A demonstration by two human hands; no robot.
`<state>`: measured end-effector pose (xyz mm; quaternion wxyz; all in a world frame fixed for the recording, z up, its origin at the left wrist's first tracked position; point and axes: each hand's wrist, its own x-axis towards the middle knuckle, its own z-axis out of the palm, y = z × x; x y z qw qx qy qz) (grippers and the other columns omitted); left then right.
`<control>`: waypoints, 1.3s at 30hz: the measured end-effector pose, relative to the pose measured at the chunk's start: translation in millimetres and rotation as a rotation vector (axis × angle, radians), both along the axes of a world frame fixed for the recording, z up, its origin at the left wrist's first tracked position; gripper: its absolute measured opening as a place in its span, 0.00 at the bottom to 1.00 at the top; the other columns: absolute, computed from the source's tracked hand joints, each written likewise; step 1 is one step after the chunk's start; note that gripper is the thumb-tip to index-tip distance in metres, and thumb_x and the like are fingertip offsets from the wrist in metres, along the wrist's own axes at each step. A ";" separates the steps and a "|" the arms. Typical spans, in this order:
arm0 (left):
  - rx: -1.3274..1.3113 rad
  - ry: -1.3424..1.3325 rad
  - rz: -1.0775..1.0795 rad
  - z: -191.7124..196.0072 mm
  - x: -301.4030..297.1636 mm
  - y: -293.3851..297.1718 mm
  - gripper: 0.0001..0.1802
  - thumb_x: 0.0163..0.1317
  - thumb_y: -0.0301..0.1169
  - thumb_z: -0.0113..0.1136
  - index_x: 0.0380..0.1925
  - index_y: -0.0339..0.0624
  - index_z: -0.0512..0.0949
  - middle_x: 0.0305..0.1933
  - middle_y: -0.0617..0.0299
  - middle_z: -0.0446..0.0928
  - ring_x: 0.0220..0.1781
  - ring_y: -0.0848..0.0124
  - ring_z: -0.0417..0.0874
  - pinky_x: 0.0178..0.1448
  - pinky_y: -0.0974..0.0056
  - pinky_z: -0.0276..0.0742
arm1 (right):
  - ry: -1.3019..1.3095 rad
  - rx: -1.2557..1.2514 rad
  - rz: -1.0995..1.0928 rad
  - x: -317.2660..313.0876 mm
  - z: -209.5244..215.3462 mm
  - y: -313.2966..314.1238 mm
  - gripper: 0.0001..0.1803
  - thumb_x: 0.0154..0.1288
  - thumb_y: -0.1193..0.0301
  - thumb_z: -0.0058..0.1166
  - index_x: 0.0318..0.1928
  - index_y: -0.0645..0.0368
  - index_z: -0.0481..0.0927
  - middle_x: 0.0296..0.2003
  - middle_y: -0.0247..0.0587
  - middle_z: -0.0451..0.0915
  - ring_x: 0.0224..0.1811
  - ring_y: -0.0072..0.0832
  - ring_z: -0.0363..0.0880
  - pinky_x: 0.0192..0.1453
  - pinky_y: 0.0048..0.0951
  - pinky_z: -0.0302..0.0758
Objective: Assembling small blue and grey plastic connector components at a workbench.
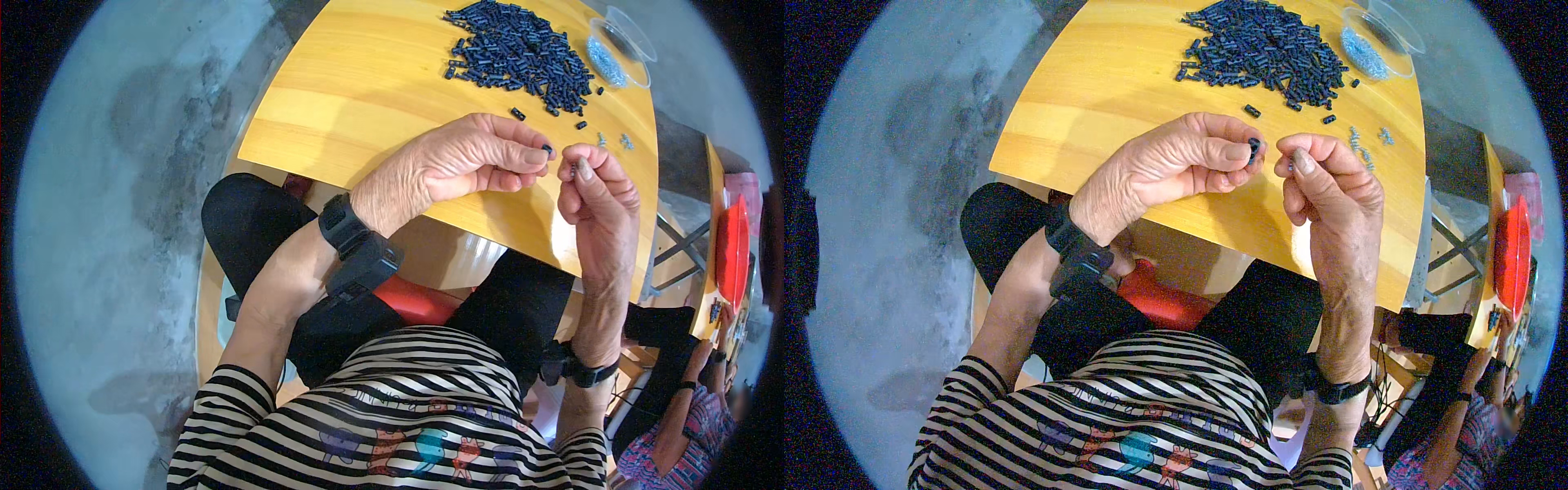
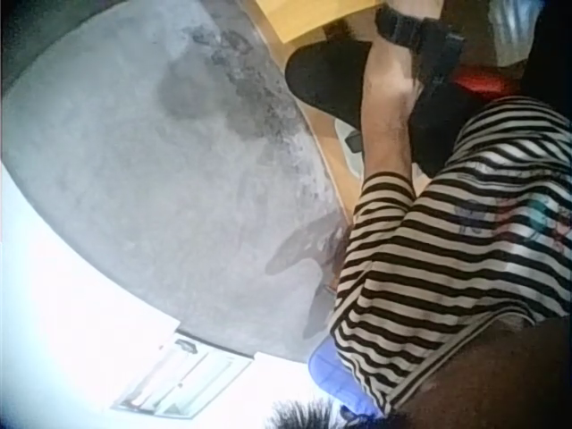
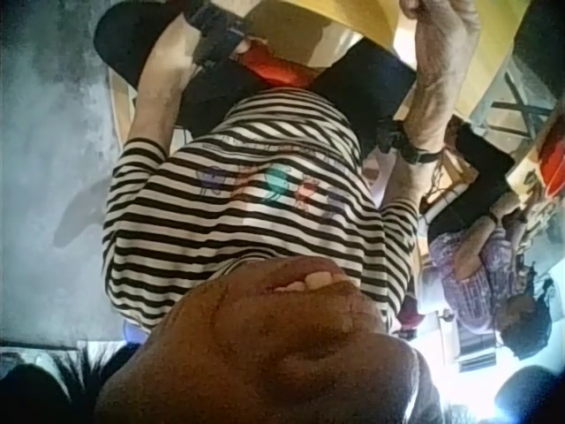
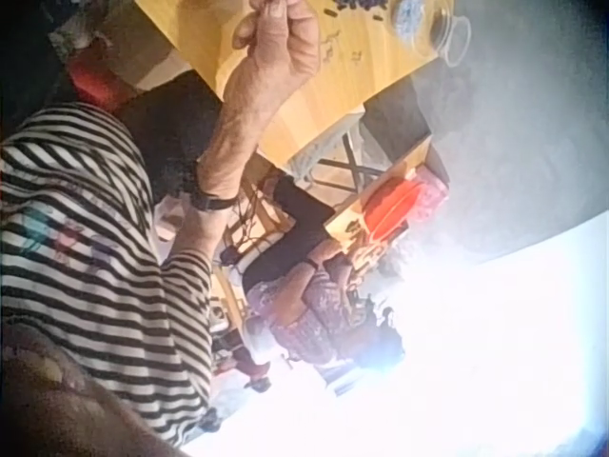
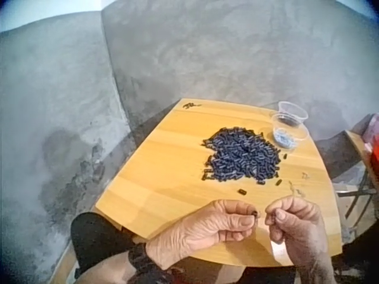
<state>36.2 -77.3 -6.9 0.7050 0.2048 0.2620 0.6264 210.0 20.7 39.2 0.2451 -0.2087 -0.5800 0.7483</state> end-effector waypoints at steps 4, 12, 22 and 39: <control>0.011 0.006 -0.007 0.1 1.2 0.4 0.12 0.54 0.29 0.67 0.39 0.40 0.80 0.35 0.64 0.81 0.35 0.75 0.82 0.42 0.72 0.80 | 0.019 -0.017 0.003 -1.9 1.0 -3.5 0.09 0.66 0.72 0.51 0.42 0.63 0.79 0.31 0.36 0.80 0.19 0.14 0.67 0.21 0.15 0.60; 0.007 0.010 -0.008 -0.6 -0.2 -0.6 0.11 0.55 0.27 0.65 0.38 0.39 0.79 0.33 0.63 0.81 0.34 0.74 0.82 0.40 0.72 0.80 | 0.077 -0.146 0.026 -3.1 -6.6 -2.9 0.09 0.66 0.72 0.50 0.43 0.64 0.78 0.33 0.39 0.81 0.20 0.15 0.69 0.21 0.15 0.63; -0.016 0.289 0.082 12.2 3.4 -3.0 0.12 0.54 0.28 0.66 0.38 0.38 0.80 0.30 0.62 0.81 0.30 0.75 0.81 0.35 0.73 0.77 | 0.066 -0.145 -0.008 -3.5 -12.4 -2.4 0.08 0.66 0.72 0.52 0.42 0.62 0.78 0.32 0.36 0.80 0.21 0.14 0.69 0.22 0.14 0.63; 0.016 0.565 0.161 21.4 4.3 -1.6 0.14 0.54 0.30 0.66 0.37 0.32 0.81 0.27 0.60 0.81 0.27 0.75 0.80 0.33 0.72 0.76 | -0.016 -0.018 -0.046 1.2 -5.8 0.7 0.06 0.68 0.71 0.48 0.41 0.60 0.76 0.32 0.34 0.78 0.24 0.14 0.72 0.23 0.13 0.64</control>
